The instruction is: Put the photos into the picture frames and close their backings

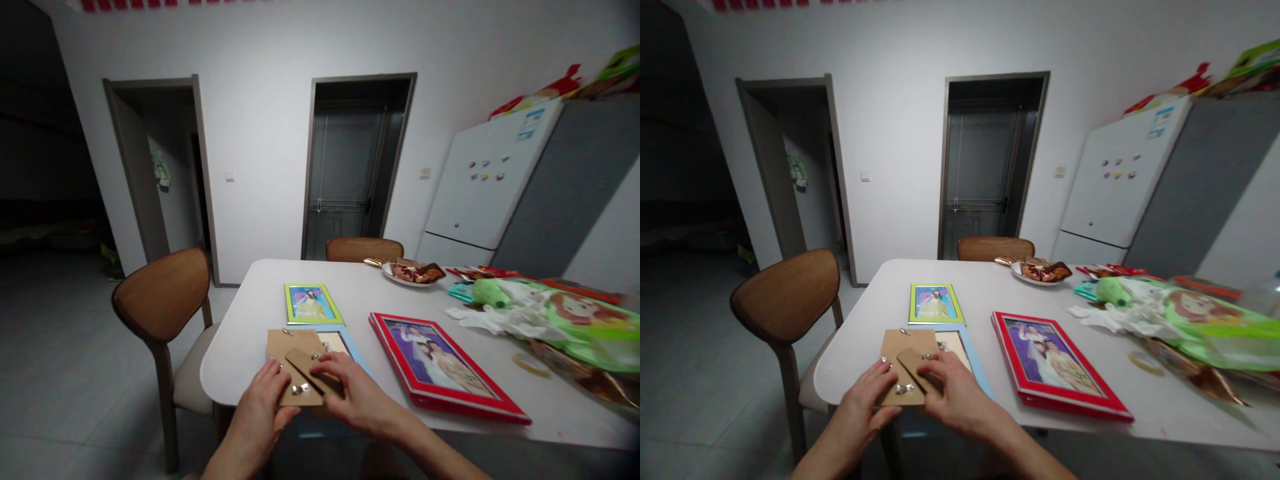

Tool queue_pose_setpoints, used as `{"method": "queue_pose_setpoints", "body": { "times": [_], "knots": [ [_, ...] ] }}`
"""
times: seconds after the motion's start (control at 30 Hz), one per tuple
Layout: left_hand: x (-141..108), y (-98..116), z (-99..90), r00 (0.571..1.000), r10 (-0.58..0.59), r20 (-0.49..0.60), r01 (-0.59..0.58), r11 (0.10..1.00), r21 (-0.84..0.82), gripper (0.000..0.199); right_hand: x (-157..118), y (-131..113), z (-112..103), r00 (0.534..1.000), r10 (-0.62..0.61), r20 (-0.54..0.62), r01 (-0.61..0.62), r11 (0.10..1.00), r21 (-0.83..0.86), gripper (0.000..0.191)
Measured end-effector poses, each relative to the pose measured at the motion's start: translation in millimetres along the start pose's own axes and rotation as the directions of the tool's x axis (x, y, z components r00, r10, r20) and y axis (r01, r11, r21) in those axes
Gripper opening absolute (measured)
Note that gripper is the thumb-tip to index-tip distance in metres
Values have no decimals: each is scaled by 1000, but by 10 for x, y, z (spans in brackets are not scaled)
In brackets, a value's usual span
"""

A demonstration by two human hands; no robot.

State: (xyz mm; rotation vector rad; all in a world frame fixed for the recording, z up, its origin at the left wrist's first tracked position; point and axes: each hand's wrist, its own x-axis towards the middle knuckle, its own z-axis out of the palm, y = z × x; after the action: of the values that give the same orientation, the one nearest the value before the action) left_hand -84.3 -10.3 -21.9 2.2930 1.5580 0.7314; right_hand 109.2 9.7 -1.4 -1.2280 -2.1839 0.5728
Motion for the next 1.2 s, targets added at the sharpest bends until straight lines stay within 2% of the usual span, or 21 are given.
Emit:
{"method": "queue_pose_setpoints", "body": {
  "times": [0.13,0.2,0.3,0.47,0.6,0.73,0.77,0.87,1.03,1.1,1.2],
  "knots": [
    [103,341,276,989,76,125,-69,996,-62,37,-279,344,-251,995,94,44,-93,995,-19,38],
    [151,402,382,983,80,164,-72,996,-57,36,-338,447,-280,992,122,45,-120,992,-39,38],
    [199,384,463,980,60,189,-58,998,-13,31,-340,504,-246,990,130,47,-125,987,-98,41],
    [232,294,475,977,57,205,-68,997,44,27,-283,539,-139,997,78,22,-73,981,-181,41],
    [280,279,469,984,24,177,-44,992,115,20,-246,584,-68,999,40,4,-38,966,-255,41],
    [257,269,469,988,30,152,-47,993,104,13,-252,583,-55,1000,-8,29,17,948,-316,39],
    [232,265,476,988,39,148,-54,994,100,13,-260,580,-60,999,-16,37,27,947,-321,37],
    [139,253,514,988,64,139,-77,993,93,34,-270,594,-80,999,-20,46,33,948,-316,32],
    [56,234,550,989,78,127,-91,991,96,29,-151,671,-55,999,-10,-35,-3,937,-348,29],
    [55,242,540,989,69,132,-83,991,105,33,-77,699,-30,997,1,-72,-30,915,-402,28],
    [65,265,519,990,48,133,-62,992,106,40,12,744,-2,998,12,-61,-38,899,-436,26]
  ]
}}
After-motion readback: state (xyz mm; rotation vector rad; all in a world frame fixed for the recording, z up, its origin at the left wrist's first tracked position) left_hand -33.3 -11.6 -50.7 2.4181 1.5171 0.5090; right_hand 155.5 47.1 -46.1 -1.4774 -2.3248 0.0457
